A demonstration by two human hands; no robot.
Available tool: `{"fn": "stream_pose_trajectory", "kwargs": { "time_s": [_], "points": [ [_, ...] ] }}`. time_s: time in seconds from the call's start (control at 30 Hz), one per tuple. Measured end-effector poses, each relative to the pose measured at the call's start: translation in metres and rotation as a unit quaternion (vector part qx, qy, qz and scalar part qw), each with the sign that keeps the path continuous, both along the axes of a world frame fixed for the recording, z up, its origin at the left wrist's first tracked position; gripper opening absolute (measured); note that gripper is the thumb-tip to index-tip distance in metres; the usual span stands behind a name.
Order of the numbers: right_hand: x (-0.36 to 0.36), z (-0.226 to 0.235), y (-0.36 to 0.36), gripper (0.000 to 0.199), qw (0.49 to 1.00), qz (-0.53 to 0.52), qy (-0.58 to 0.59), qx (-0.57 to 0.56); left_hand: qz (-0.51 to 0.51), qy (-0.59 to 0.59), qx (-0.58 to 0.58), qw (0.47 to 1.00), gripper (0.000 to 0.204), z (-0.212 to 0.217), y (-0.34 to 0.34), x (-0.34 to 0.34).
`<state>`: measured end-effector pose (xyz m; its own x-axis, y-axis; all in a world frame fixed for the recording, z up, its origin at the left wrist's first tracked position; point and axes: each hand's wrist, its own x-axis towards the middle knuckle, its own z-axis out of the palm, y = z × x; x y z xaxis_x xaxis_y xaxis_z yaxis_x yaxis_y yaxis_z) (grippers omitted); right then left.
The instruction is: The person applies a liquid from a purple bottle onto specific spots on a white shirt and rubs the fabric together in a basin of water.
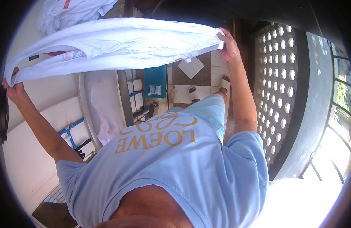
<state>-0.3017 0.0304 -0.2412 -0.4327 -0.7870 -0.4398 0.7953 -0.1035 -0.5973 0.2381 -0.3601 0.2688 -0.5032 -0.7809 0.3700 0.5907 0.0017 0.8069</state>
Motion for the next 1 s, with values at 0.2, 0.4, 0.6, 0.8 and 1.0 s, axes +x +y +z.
{"fn": "stream_pose_trajectory", "kwargs": {
  "time_s": [0.2,0.4,0.6,0.8,1.0],
  "points": [
    [0.011,0.06,0.091,0.068,0.874,-0.022,-0.01,-0.485,0.253,-0.089,-0.146,0.952,0.024,-0.007,0.044,0.036],
    [0.029,0.01,0.058,0.069,0.969,-0.091,-0.161,-0.166,0.419,-0.259,-0.331,0.805,0.035,-0.094,0.092,0.03],
    [0.046,-0.004,0.014,0.082,0.976,-0.011,-0.135,-0.171,0.303,-0.22,-0.098,0.922,0.042,-0.14,0.103,0.021],
    [0.057,-0.016,0.042,0.114,0.898,0.224,-0.027,-0.377,0.306,-0.192,-0.058,0.931,0.045,-0.146,0.118,0.032],
    [0.121,-0.007,0.044,0.112,0.913,0.155,-0.318,-0.203,0.221,-0.168,-0.073,0.958,0.045,-0.152,0.123,0.041]
  ]
}}
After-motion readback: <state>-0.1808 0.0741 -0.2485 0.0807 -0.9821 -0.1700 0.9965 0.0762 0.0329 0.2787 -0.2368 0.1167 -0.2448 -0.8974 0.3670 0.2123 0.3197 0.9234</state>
